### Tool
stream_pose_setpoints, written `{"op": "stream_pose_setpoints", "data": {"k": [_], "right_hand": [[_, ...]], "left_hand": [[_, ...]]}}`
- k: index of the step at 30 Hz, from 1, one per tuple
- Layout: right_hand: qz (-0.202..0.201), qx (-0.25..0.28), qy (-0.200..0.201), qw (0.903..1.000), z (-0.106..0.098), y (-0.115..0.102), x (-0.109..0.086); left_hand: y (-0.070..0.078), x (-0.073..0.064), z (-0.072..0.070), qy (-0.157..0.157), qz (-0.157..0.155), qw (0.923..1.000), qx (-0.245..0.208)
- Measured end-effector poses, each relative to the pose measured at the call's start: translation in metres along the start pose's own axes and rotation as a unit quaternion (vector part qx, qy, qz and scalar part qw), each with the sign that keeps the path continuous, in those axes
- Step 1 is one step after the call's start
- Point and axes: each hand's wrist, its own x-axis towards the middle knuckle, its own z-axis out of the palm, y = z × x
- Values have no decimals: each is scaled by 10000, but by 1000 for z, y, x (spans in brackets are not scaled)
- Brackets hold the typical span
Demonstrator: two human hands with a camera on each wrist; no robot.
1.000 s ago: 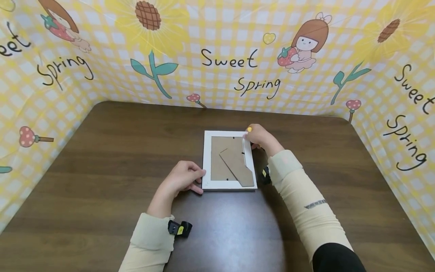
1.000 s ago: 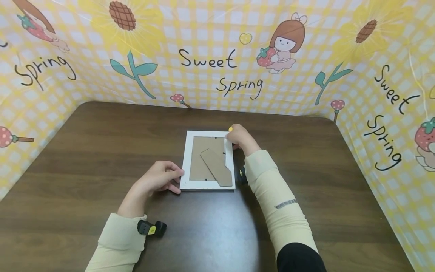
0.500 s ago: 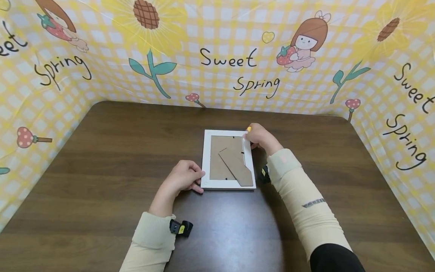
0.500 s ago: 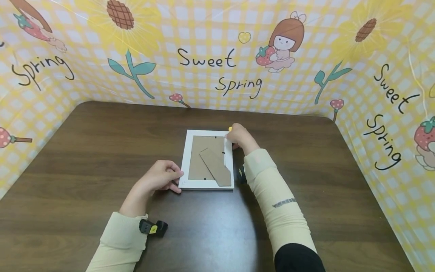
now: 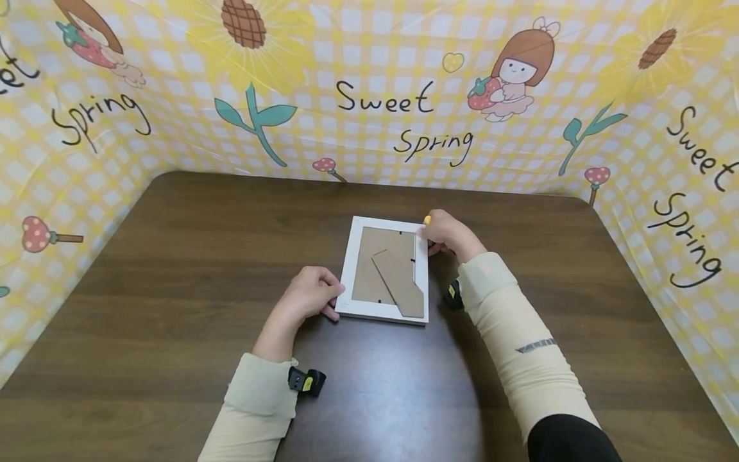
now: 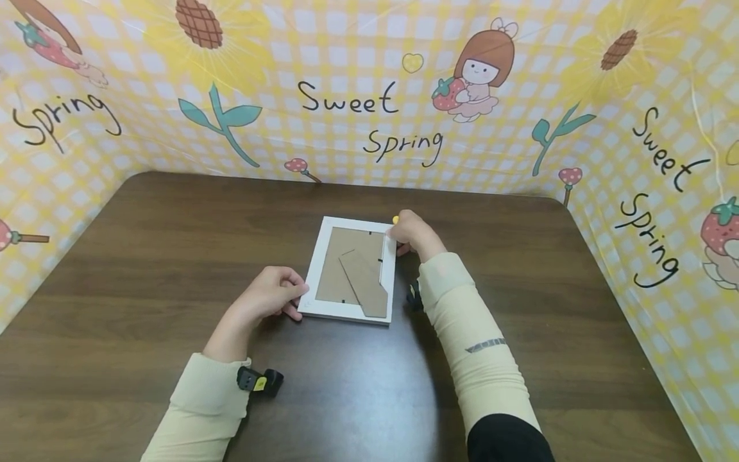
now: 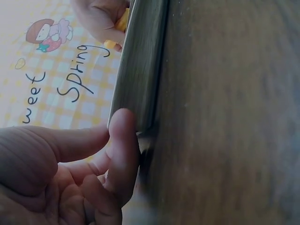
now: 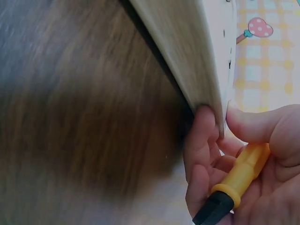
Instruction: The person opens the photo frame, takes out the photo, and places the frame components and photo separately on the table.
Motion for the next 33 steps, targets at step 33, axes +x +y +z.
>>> {"op": "stream_pose_setpoints", "data": {"k": [33], "right_hand": [[-139,879,-15,9960,-7,29,-22]], "left_hand": [[17,25,-3,372,246,9897,1363]]}}
